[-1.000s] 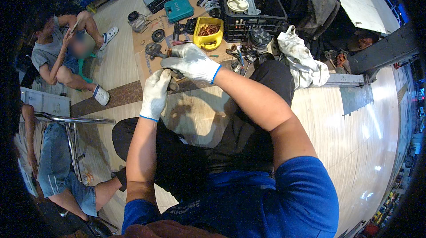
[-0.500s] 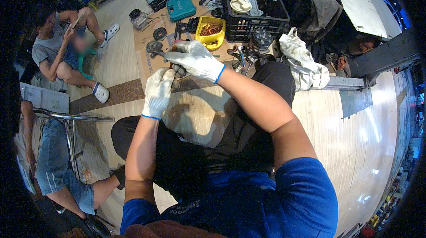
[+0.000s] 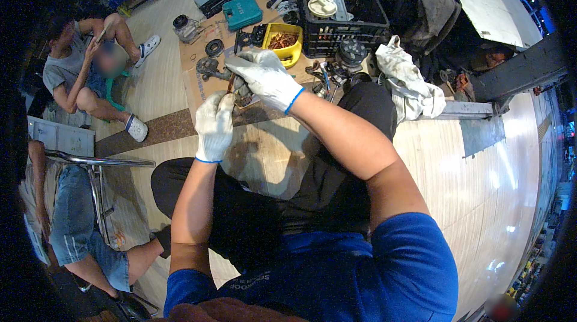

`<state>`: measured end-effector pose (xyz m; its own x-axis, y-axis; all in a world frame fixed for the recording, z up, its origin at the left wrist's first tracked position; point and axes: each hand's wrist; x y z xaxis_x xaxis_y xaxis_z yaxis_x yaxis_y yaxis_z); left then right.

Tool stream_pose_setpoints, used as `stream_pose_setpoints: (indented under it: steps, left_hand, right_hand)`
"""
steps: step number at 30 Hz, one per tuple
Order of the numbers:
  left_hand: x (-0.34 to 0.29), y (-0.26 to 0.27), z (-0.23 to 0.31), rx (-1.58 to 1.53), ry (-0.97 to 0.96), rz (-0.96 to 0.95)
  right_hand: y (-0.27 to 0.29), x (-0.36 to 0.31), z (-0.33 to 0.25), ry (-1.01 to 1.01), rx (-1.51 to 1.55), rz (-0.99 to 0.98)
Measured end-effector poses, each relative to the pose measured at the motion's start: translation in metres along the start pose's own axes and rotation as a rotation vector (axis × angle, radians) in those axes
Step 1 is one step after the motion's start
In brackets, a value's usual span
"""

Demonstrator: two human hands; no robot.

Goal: The person works on a metal engine component by hand and with pliers, removing or adjusting small internal parts while wearing gloves.

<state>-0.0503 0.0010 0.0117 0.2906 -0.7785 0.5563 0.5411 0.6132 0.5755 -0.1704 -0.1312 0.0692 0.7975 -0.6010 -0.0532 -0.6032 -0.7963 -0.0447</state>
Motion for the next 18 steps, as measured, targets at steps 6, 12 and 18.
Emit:
stream_pose_setpoints:
  steps: [6, 12, 18]
  left_hand:
    - [0.001, 0.008, 0.002, -0.965, 0.774, -0.271]
    - [0.004, 0.013, 0.019, -1.112, 0.742, -0.244]
    - [0.001, 0.015, 0.013, -1.215, 0.791, -0.324]
  right_hand:
    - [0.028, 0.009, 0.015, -0.031, 0.428, -0.352]
    - [0.029, 0.01, 0.019, 0.163, -0.033, -0.312]
    - [0.021, 0.0, -0.004, 0.116, -0.293, -0.214]
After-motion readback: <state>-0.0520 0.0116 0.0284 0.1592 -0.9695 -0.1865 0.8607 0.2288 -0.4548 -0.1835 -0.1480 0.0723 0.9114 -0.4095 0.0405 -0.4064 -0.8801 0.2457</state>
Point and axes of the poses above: each hand's wrist, its own x-axis towards the middle knuckle, its own y-axis out of the back of the hand, z = x × y, and after that the axes turned 6 degrees about -z, right-handed
